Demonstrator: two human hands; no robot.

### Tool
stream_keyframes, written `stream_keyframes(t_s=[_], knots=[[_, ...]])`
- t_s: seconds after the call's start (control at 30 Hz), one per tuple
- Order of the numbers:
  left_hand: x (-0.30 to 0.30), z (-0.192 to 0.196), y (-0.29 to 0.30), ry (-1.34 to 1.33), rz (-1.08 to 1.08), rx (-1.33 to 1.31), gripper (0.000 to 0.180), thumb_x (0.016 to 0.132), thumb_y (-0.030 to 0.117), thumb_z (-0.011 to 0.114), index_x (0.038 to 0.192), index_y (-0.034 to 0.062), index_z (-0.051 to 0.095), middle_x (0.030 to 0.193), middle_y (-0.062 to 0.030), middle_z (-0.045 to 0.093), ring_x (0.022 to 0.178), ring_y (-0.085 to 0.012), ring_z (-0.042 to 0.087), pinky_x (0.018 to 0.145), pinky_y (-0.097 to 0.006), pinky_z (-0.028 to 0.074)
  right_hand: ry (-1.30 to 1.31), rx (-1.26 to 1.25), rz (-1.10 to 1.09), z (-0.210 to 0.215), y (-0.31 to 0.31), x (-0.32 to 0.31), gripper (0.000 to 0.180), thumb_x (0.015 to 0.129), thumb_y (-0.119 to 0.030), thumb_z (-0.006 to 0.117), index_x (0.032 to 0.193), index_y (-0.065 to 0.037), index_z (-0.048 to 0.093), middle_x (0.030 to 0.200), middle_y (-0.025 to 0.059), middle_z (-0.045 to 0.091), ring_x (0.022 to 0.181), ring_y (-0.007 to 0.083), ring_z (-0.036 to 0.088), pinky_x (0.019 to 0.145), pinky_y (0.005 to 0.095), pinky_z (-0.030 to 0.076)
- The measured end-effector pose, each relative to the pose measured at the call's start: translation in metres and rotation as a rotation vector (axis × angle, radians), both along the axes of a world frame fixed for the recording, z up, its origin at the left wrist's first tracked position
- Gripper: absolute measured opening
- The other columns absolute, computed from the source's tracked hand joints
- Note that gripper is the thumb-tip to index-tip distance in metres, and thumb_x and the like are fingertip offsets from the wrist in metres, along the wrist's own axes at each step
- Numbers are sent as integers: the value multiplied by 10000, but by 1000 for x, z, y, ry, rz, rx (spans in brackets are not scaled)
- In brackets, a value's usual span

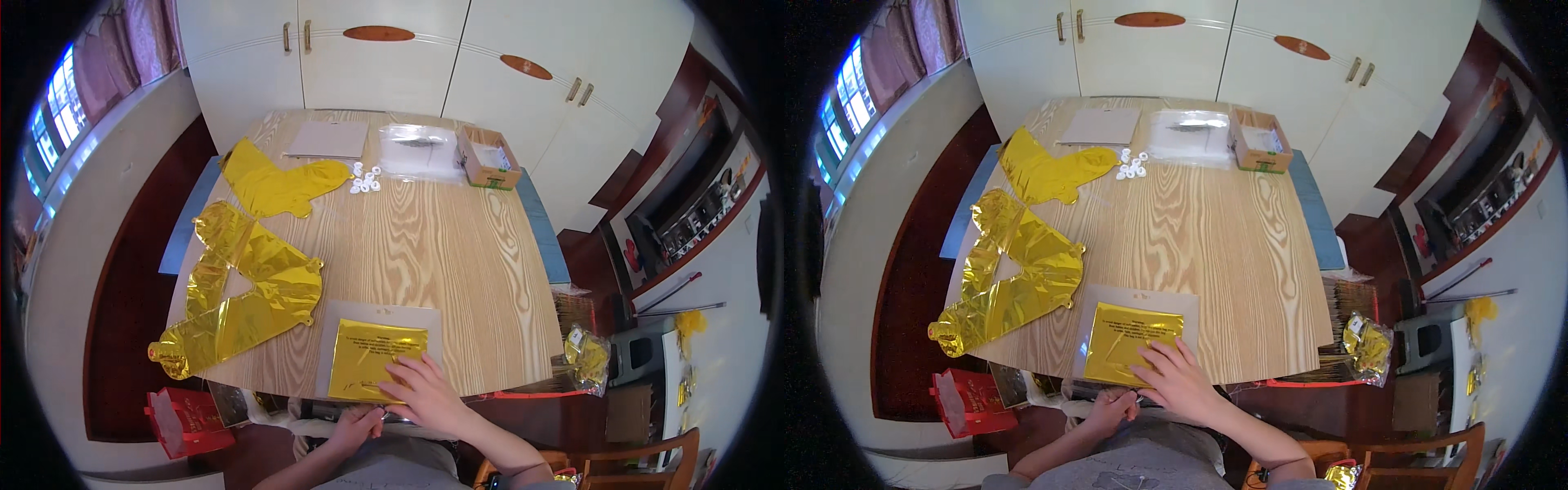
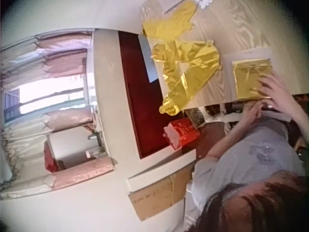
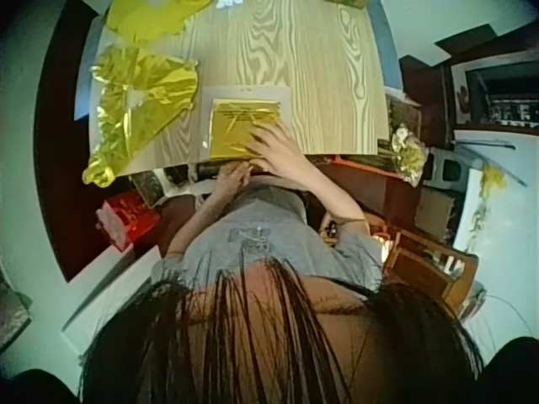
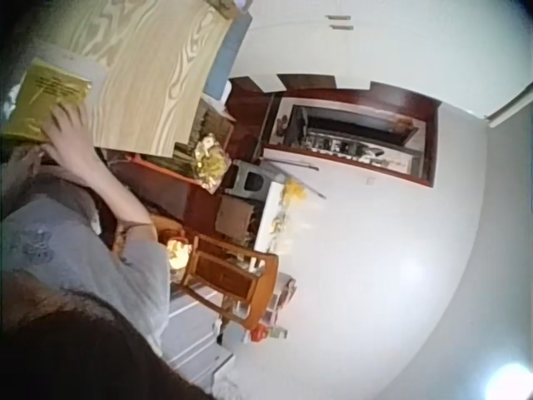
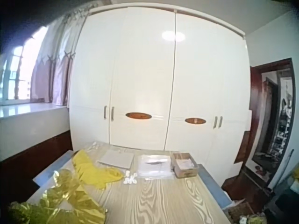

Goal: Wrapping cardboard inserts with gold foil sheets.

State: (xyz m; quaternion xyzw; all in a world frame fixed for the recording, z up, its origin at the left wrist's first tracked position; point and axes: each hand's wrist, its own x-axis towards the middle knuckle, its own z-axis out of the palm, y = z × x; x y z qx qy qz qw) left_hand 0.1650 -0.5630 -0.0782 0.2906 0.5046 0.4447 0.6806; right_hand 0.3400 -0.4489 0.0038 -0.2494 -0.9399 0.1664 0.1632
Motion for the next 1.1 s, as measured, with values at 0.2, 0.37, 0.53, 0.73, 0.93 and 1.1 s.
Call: stream_keyframes(t_s=[0.2,0.37,0.53,0.73,0.93,1.1], knots=[[-1,9,4,-68,89,-120,341,1008,221,504,740,29,592,643,-52,569,579,-135,526,557,-254,407,35,21,-33,-2,2,-3,425,846,-362,685,1205,-140,632,1327,99,530,1304,297,436,1113,545,263],[-25,39,0,16,-284,-141,289,1000,184,515,824,-6,643,708,-65,641,590,-131,548,567,-276,447,30,57,-65,-11,7,-5,410,860,-350,676,1205,-132,633,1332,104,534,1300,304,446,1108,545,274],[-56,111,24,878,-345,539,159,926,134,592,968,-4,658,845,-98,683,815,-202,669,745,-340,527,-8,27,-41,3,15,-5,449,868,-325,670,1246,-91,603,1363,146,511,1331,328,422,1121,553,263],[-69,94,124,1459,-302,888,515,916,206,566,1350,-50,456,1397,-266,456,1335,-382,420,1089,-442,360,-104,46,-155,7,41,-26,673,915,-376,594,1406,38,395,1476,262,358,1410,437,284,1154,573,194],[-58,57,130,1559,-331,854,671,906,357,525,1394,-82,385,1465,-313,346,1409,-430,294,1153,-535,219,-202,119,-167,-17,58,-28,845,882,-544,568,1438,53,348,1514,277,299,1429,445,242,1164,561,164],[-57,61,127,1631,-385,775,741,903,423,517,1418,-82,351,1485,-308,319,1421,-423,273,1163,-519,204,-233,117,-161,-12,59,-28,957,821,-675,557,1446,25,369,1524,251,308,1438,427,229,1167,551,148]])
